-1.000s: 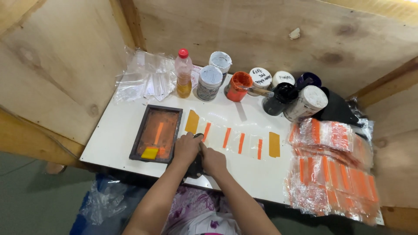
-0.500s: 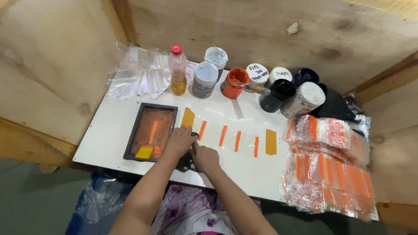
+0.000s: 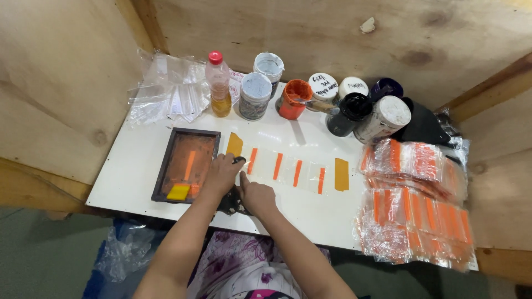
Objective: The person is seen handling and arranging small orange strips on a workbench, while also repeatedly folding a black cloth.
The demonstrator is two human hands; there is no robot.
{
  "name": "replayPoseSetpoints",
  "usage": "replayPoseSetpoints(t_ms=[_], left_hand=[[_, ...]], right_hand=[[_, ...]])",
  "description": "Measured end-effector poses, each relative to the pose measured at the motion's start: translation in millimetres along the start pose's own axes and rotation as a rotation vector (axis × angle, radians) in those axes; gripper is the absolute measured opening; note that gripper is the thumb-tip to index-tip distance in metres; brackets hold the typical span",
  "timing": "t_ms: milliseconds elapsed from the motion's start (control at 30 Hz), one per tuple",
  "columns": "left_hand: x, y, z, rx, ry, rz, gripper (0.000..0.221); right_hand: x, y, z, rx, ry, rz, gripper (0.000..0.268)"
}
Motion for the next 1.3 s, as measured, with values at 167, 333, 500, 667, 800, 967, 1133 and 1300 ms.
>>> replayPoseSetpoints(t_ms=[167,333,500,667,800,967,1133,1300], left_hand=[[-1,-39,5,-0.127,-0.159,-0.112,0.039],[-20,-29,-20,-0.295,-0.279,-0.272,0.04],[-15,-27,-92,-0.57,-0.227,-0.338,0.039],[11,17,-139,-0.483,-0.067,-0.064,0.043],[12,13,-131,-0.54,-0.12,0.075,0.029],[29,-23,-120,-0.427,-0.063,0.329,0.024],[67,13,-9,-0.275,-0.229,0.156,0.035],[90,45,66,-0.347,-0.512,0.344,0.031]], right_hand=[[-19,14,-23,0.114,-0.179,-0.609,0.047],[-55,20,-138,0.436,0.057,-0.804,0.016],[-50,14,-284,0.771,0.41,-0.737,0.016],[-4,-29,-315,0.696,0.453,-0.502,0.024],[34,-40,-327,0.504,0.387,-0.346,0.03],[45,-59,-306,0.257,0.36,-0.131,0.019],[39,-66,-303,0.239,0.418,-0.112,0.017],[39,-72,-339,0.346,0.466,-0.199,0.018]])
Point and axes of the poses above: each hand's wrist, its own x-axis towards the middle knuckle, its own y-axis out of the palm, z = x × y, the point moved 8 cm from there along x, towards the middle knuckle, and after that the axes turned 5 degrees about y, right-handed, at the moved point
